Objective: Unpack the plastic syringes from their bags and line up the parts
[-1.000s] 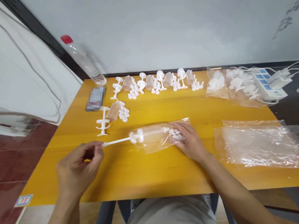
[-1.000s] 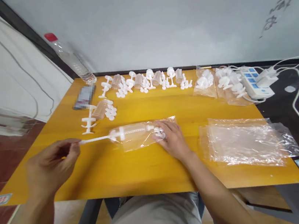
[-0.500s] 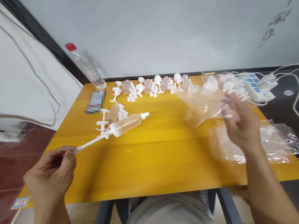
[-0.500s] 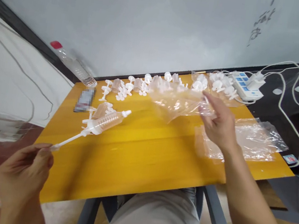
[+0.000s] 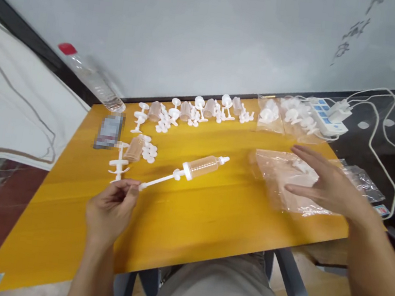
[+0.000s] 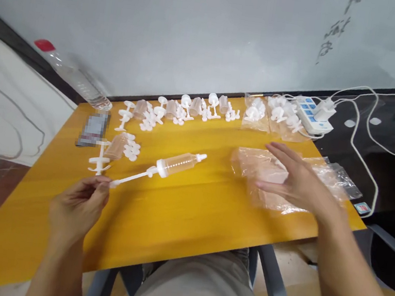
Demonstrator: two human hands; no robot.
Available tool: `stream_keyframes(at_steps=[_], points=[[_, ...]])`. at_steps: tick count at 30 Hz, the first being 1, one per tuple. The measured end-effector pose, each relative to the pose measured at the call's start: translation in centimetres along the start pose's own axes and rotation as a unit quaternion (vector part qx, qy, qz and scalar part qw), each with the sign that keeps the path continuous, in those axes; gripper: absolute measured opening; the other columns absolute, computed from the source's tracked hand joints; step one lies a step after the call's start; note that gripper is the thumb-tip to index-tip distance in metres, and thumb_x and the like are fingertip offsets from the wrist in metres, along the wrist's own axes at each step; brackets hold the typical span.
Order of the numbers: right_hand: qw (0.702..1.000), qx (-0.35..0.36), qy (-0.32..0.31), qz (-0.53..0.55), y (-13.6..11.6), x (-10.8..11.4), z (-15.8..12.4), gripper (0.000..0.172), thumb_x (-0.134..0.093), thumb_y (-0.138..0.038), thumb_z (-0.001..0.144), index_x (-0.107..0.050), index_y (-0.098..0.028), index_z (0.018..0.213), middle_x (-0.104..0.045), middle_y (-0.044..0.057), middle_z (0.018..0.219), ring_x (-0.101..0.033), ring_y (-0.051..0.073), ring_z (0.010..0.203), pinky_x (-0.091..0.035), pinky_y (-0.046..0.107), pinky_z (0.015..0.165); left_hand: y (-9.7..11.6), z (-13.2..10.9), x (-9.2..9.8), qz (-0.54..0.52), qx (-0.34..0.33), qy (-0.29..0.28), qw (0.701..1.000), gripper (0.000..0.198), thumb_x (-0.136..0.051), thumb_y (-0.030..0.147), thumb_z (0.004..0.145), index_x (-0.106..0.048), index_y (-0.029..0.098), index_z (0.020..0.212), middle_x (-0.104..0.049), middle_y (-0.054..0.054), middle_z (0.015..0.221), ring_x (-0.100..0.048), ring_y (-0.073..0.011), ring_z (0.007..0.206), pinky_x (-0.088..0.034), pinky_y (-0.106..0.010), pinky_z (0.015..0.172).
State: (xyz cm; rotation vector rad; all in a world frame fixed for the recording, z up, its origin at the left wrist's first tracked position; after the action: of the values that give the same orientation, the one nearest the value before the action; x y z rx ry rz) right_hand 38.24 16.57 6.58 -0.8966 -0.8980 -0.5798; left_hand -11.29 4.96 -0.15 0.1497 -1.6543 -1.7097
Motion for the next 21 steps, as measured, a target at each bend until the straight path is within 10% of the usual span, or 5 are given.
stream_keyframes(at_steps=[5,8,12,16,21], points=[[0.984,-0.061,0.031,0.162,-9.8,-6.2,5.0,0.053,-0.052,-0.066,0.1,-0.075,-0.019,0.097,-0.074,0.009,0.09,-0.068,0.019,0.075,-0.05,0.028,0.065,2.8,-0.6,-3.0,-0.027,-0.013,-0.054,0.998,0.029,-0.073,0.046,0.083,-0.073,0.018,0.088,-0.058,0.004,0.063,-0.044,-0.009,0.05,-0.039,-0.022,0.049],[0.98,-0.119,-0.021,0.161,-11.5,-11.5,7.5,0.071,-0.034,-0.072,0.103,-0.044,-0.021,0.054,-0.044,0.001,0.051,-0.045,0.013,0.051,-0.033,0.028,0.055,5.2,-1.0,-5.0,-0.014,-0.065,-0.104,0.992,0.024,-0.069,0.043,0.091,-0.076,0.019,0.092,-0.061,0.002,0.069,-0.05,-0.0107,0.057,-0.046,-0.023,0.057],[0.961,-0.166,-0.048,0.214,-10.4,-15.7,9.2,0.074,-0.023,-0.079,0.101,-0.031,-0.023,0.053,-0.039,0.002,0.049,-0.041,0.015,0.05,-0.028,0.031,0.052,8.0,-0.1,-7.1,0.017,-0.194,-0.124,0.973,0.038,-0.084,0.041,0.079,-0.078,0.024,0.113,-0.066,-0.005,0.106,-0.063,-0.0171,0.088,-0.059,-0.031,0.08],[0.951,-0.184,-0.083,0.233,-8.6,-17.7,9.8,0.075,-0.022,-0.085,0.097,-0.033,-0.024,0.053,-0.046,0.004,0.052,-0.047,0.018,0.052,-0.032,0.032,0.052,7.5,2.1,-9.9,-0.038,-0.183,-0.194,0.963,0.06,-0.087,0.04,0.078,-0.071,0.031,0.135,-0.048,-0.01,0.151,-0.069,-0.0207,0.108,-0.063,-0.037,0.089],[0.954,-0.171,-0.094,0.226,-8.5,-18.6,9.4,0.076,-0.02,-0.076,0.103,-0.05,-0.023,0.057,-0.06,0.006,0.06,-0.061,0.023,0.062,-0.044,0.035,0.062,6.7,1.8,-12.8,-0.026,-0.138,-0.283,0.949,0.049,-0.088,0.036,0.077,-0.075,0.025,0.123,-0.073,-0.008,0.124,-0.071,-0.0229,0.106,-0.061,-0.034,0.09]])
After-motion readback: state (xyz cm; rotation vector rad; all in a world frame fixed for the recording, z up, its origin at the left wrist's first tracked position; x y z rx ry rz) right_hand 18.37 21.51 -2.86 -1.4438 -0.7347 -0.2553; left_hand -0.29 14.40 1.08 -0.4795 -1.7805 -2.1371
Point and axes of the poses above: each hand's wrist, its own z-axis towards the middle knuckle, its own x-axis out of the back of the hand, y = z × x, the point moved 10 cm from there along z, towards the middle knuckle
